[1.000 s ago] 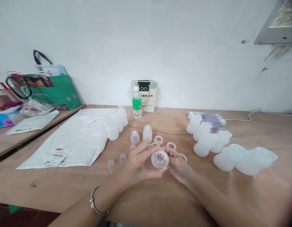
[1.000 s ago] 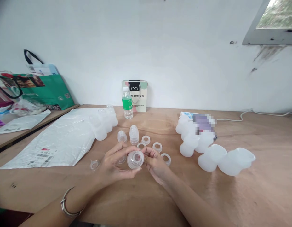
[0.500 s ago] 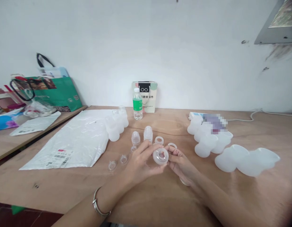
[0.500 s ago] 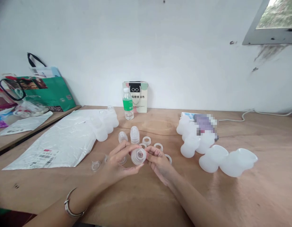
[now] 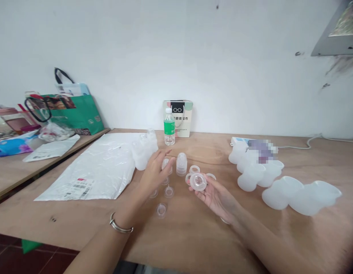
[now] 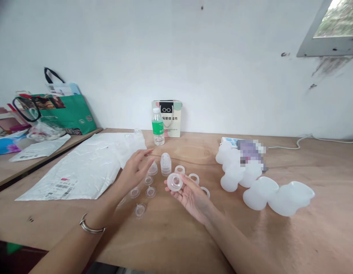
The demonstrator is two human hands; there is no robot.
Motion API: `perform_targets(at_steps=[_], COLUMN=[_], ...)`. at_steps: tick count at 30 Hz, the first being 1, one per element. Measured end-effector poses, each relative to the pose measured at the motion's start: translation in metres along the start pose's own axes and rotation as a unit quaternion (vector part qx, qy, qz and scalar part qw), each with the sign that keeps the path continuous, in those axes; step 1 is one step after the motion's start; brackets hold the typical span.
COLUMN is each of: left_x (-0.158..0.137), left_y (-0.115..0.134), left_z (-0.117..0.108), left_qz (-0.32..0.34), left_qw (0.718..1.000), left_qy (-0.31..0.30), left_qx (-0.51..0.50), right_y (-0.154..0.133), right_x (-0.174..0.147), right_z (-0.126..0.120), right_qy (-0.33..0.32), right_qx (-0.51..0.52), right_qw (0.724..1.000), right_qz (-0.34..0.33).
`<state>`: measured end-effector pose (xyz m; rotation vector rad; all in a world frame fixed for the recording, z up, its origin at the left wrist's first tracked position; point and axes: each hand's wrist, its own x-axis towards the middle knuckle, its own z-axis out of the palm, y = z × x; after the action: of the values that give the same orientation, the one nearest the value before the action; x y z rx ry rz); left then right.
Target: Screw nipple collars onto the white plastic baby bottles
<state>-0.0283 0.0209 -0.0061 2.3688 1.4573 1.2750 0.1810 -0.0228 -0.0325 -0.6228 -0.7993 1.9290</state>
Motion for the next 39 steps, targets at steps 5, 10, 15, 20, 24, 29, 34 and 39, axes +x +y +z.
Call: perform_targets(at_steps=[5,10,15,20,24,29,34,39], left_x=[0.003,0.002,0.0,-0.003,-0.01,-0.019,-0.017,-0.013], left_y=[-0.036,-0.044,-0.032,0.0,0.029,0.043,0.037,0.031], left_z=[0.015,0.022,0.019,0.006,-0.002,0.005,0.006,0.004], left_qz=[-0.034,-0.03,-0.02,0.041,0.094,0.115,0.079,0.038], left_qw=[0.991,0.991,0.993,0.999,0.973,0.933,0.927,0.918], left_qy=[-0.097,-0.085,-0.053,0.004,-0.163,-0.247,-0.253,-0.259], left_qx=[0.089,0.101,0.107,0.031,-0.136,-0.237,-0.265,-0.299], right_y=[-0.002,-0.002,-0.001,0.001,0.007,0.011,0.008,0.004], right_x=[0.0,0.0,-0.002,-0.003,-0.003,-0.002,-0.005,-0.007], right_z=[0.0,0.0,0.003,0.003,0.003,0.003,0.004,0.005], right_qy=[-0.026,-0.02,0.017,0.025,0.037,0.093,-0.014,-0.026], right_qx=[0.019,-0.008,-0.116,-0.203,-0.247,-0.235,-0.188,-0.238], right_qw=[0.999,0.999,0.992,0.978,0.968,0.965,0.979,0.969], right_qz=[-0.001,-0.029,-0.039,-0.04,-0.04,-0.065,-0.081,-0.059])
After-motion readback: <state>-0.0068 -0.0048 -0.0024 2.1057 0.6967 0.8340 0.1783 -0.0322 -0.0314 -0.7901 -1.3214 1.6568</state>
